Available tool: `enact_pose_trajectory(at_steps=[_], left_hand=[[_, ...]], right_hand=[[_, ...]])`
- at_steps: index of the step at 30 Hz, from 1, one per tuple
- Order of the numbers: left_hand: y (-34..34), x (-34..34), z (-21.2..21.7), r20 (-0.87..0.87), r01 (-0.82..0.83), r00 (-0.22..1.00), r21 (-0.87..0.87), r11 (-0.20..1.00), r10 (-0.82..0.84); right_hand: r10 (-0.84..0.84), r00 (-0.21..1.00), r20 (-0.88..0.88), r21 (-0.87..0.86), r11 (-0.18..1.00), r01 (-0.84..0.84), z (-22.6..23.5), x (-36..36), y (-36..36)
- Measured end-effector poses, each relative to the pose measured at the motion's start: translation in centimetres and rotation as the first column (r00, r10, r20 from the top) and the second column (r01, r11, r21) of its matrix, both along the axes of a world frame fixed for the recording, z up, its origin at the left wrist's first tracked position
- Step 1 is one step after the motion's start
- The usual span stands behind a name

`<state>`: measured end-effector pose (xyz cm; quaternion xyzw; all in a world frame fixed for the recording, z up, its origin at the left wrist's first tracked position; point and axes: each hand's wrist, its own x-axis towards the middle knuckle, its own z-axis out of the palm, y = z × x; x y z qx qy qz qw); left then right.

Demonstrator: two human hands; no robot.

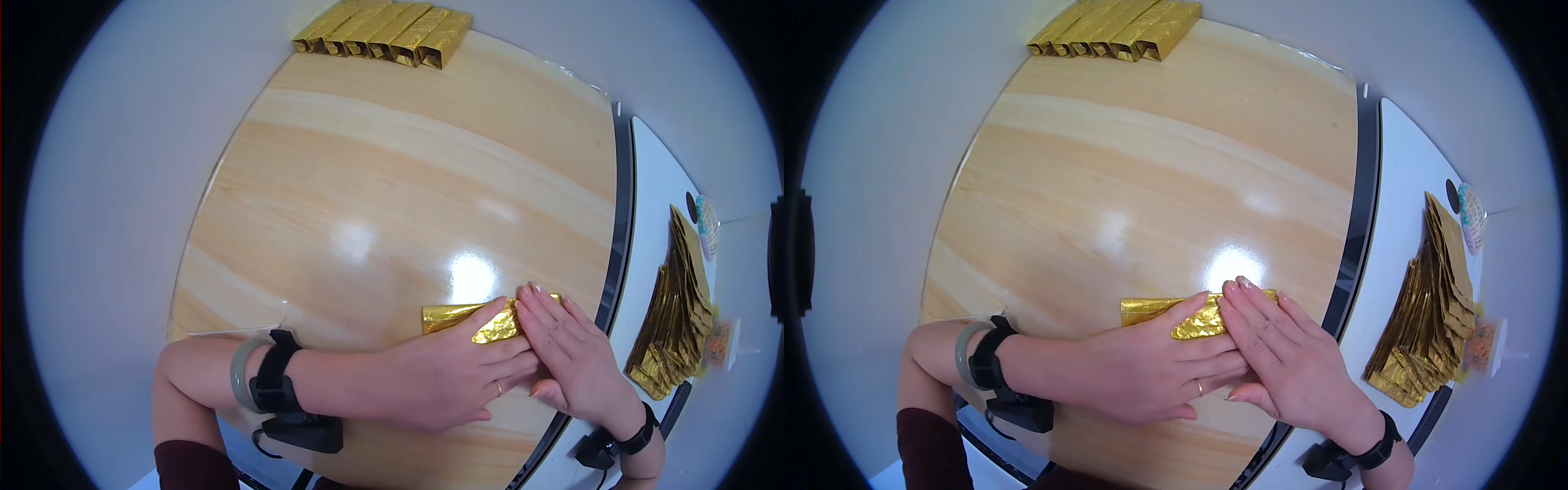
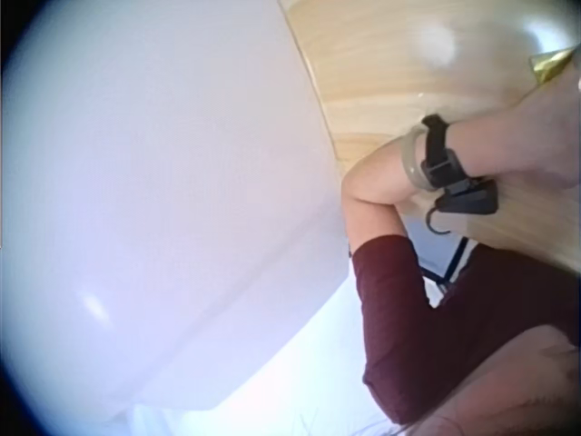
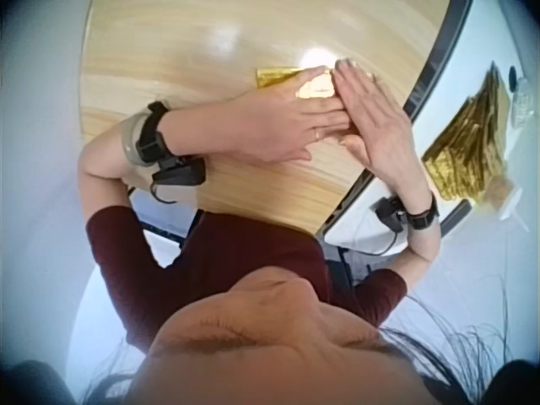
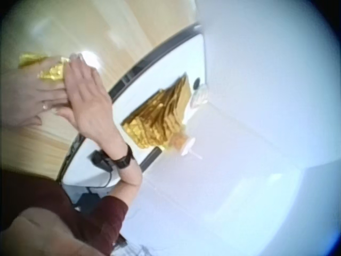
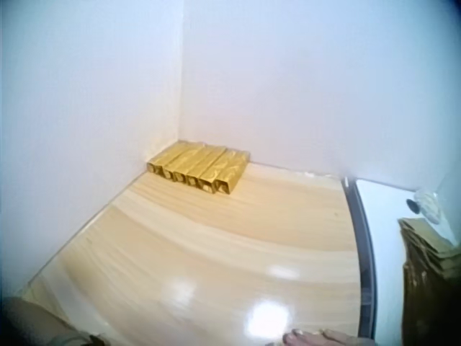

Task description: Fold gold-colored paper into decorative rectangles.

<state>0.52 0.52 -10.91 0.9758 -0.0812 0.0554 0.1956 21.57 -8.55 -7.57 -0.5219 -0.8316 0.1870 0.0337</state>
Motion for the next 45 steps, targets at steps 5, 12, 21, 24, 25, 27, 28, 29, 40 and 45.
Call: enact_pose_trajectory(at_steps=[5,12,21,24,25,27,28,29,40,45], left_hand=[[0.2,-0.4,-0.4,-0.001,0.011,1.0,-0.091,0.996,-0.012],[-0.6,-1.8,0.5,-0.101,-0.202,0.977,-0.172,0.964,0.187],[-0.1,-4.2,1.1,-0.23,-0.346,0.905,0.097,0.933,0.359],[0.0,-4.2,1.5,-0.216,-0.334,0.913,0.094,0.938,0.347],[0.0,-4.1,1.6,-0.211,-0.333,0.914,0.1,0.937,0.348],[0.1,-3.9,1.5,-0.202,-0.332,0.918,0.081,0.94,0.342],[0.0,-3.9,1.4,-0.201,-0.328,0.92,0.082,0.941,0.338],[0.0,-3.8,1.2,-0.187,-0.32,0.925,0.09,0.943,0.332],[0.6,-5.5,1.6,-0.27,-0.272,0.919,0.089,0.958,0.286],[0.7,-6.4,1.3,-0.274,-0.257,0.918,0.141,0.956,0.287]], right_hand=[[-0.013,0.997,0.073,0.033,0.999,0.01,-0.4,-0.1,-0.1],[-0.033,0.99,0.137,0.058,0.998,0.025,-0.5,-0.3,-0.7],[-0.079,0.973,0.216,0.133,0.99,0.051,-0.4,-0.1,-1.2],[-0.085,0.965,0.248,0.166,0.985,0.044,-0.3,-0.3,-1.4],[-0.08,0.963,0.258,0.178,0.983,0.034,-0.2,-0.4,-1.4],[-0.094,0.963,0.252,0.192,0.98,0.046,0.2,-1.2,-1.3],[-0.109,0.963,0.246,0.192,0.979,0.062,0.3,-1.8,-1.4],[-0.121,0.96,0.251,0.197,0.978,0.071,0.2,-2.5,-1.2],[-0.034,0.989,0.145,0.122,0.992,0.016,-0.9,-1.1,-0.5],[-0.074,0.98,0.185,0.127,0.991,0.051,-0.9,-0.5,-1.0]])
